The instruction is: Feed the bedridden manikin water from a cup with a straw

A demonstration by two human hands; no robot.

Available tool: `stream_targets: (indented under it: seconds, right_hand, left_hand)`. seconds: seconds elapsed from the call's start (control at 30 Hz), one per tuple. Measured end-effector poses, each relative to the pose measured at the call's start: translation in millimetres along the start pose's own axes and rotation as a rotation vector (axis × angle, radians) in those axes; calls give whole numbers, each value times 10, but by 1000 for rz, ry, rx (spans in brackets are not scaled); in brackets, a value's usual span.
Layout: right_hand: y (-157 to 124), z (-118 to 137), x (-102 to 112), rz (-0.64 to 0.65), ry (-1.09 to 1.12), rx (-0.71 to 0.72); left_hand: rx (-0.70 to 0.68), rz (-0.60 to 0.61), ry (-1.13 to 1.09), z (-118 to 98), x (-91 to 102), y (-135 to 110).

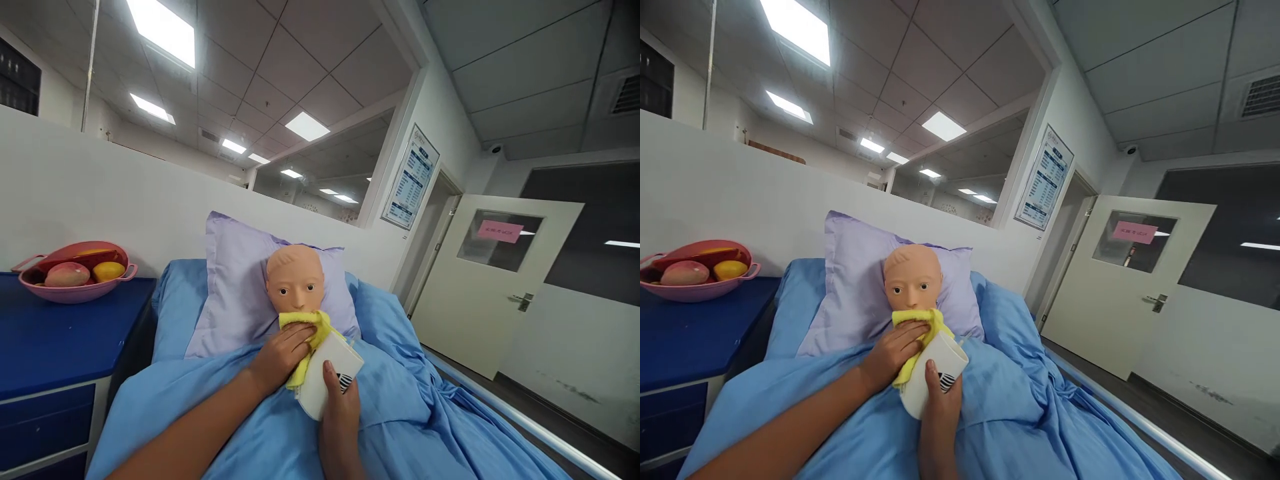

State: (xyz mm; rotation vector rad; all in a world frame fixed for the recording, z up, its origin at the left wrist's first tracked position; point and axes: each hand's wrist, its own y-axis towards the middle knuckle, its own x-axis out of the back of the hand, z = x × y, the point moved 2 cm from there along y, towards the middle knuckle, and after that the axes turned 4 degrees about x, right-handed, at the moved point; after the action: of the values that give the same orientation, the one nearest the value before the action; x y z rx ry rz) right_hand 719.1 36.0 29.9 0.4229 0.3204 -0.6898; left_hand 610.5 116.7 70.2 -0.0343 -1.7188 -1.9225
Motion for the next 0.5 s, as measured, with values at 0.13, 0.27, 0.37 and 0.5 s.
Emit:
stream_targets:
  seconds: [0.13, 0.27, 0.37, 0.5]
  right_hand:
    - [-4, -5, 0, 11, -30, 7]
    - [-1, -4, 6, 10, -45, 2]
    - [18, -28, 15, 14, -61, -6]
    - [50, -73, 30, 22, -64, -5]
  left_hand:
    - [93, 82, -75, 18, 49, -220]
    - [112, 74, -114, -21, 232, -277]
    - [53, -5, -106, -38, 365, -161]
    - [15, -107, -74, -14, 369, 106]
